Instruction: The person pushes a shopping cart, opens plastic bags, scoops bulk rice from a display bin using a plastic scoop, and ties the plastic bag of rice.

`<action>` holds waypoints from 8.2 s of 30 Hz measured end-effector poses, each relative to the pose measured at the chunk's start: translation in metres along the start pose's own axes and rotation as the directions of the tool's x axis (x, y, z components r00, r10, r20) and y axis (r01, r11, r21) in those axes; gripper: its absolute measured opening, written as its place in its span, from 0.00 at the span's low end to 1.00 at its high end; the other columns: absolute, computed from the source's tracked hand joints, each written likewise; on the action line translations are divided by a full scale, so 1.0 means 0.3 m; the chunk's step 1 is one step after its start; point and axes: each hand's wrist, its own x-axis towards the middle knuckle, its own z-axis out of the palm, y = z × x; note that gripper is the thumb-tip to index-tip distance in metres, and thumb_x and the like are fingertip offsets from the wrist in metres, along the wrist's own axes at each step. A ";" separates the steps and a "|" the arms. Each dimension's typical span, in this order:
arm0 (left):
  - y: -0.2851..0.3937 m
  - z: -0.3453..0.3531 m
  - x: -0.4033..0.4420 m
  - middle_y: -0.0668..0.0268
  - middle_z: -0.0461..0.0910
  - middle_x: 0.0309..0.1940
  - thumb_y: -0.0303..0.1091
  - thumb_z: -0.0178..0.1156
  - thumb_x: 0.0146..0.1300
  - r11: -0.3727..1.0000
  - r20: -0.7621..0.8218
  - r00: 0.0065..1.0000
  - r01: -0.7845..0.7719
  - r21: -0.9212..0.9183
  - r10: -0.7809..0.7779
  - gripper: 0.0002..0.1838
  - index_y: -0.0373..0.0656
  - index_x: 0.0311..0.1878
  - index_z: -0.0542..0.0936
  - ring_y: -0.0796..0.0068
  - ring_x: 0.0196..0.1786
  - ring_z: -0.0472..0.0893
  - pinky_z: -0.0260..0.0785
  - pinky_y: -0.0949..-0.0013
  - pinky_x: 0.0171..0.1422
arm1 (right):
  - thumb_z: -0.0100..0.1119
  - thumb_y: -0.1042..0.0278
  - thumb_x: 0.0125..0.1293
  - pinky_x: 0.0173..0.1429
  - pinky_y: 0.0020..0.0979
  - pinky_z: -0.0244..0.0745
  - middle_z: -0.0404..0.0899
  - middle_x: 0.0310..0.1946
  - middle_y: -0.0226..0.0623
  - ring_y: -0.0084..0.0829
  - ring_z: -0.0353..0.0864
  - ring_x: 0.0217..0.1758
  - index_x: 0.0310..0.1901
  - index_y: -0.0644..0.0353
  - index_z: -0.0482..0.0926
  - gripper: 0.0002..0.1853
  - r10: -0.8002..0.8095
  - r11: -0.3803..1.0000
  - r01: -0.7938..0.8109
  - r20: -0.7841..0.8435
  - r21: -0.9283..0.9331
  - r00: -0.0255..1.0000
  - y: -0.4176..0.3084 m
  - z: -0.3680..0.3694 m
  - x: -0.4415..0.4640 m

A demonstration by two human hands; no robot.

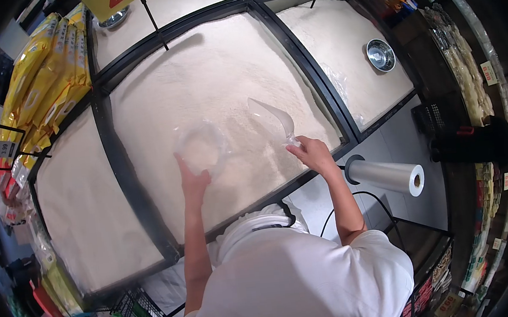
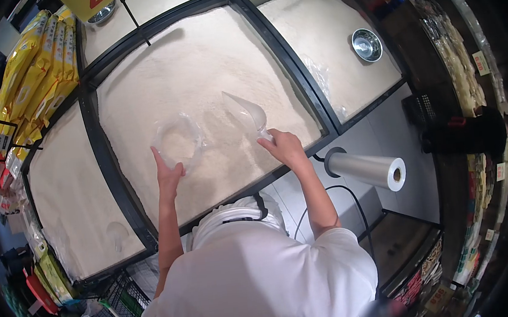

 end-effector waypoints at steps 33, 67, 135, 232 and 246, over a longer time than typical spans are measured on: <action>0.009 -0.011 0.006 0.45 0.59 0.74 0.20 0.58 0.52 0.989 0.011 0.992 0.126 0.077 -0.127 0.56 0.44 0.81 0.36 0.67 0.37 0.81 0.77 0.70 0.35 | 0.61 0.45 0.65 0.31 0.31 0.75 0.83 0.23 0.37 0.26 0.81 0.21 0.43 0.65 0.84 0.25 0.300 0.888 -0.229 -0.125 0.399 0.946 0.318 0.099 0.099; -0.111 -0.056 0.020 0.46 0.62 0.71 0.24 0.60 0.64 0.954 -0.031 0.999 0.015 -0.300 -0.025 0.42 0.42 0.79 0.52 0.76 0.42 0.80 0.75 0.72 0.45 | 0.59 0.65 0.64 0.53 0.37 0.78 0.78 0.56 0.48 0.41 0.84 0.44 0.67 0.59 0.68 0.29 -0.408 0.896 0.360 0.163 0.261 0.898 -0.394 0.575 0.552; 0.354 -0.289 -0.098 0.70 0.77 0.39 0.21 0.54 0.69 0.944 -0.374 0.909 -0.271 -0.191 0.185 0.14 0.39 0.56 0.79 0.88 0.26 0.73 0.71 0.79 0.32 | 0.64 0.73 0.62 0.32 0.22 0.72 0.76 0.28 0.27 0.16 0.73 0.28 0.40 0.65 0.86 0.07 -0.326 0.563 0.306 -0.134 0.767 0.936 -0.485 -0.145 0.198; 0.100 0.060 -0.231 0.59 0.75 0.60 0.42 0.49 0.76 0.736 0.065 0.996 0.089 -0.671 -0.062 0.26 0.32 0.68 0.71 0.68 0.63 0.73 0.60 0.67 0.71 | 0.72 0.65 0.59 0.56 0.35 0.75 0.76 0.54 0.39 0.41 0.79 0.54 0.49 0.62 0.78 0.19 -0.645 0.609 0.612 -0.135 0.505 0.752 -0.380 0.427 -0.062; 0.015 0.047 -0.213 0.59 0.81 0.54 0.43 0.61 0.68 0.807 0.087 0.902 -0.418 0.417 0.423 0.23 0.45 0.63 0.77 0.55 0.60 0.73 0.62 0.57 0.67 | 0.67 0.71 0.59 0.50 0.31 0.76 0.82 0.37 0.35 0.31 0.82 0.42 0.44 0.60 0.76 0.13 -0.494 0.600 0.330 0.013 0.729 0.869 -0.345 0.543 0.118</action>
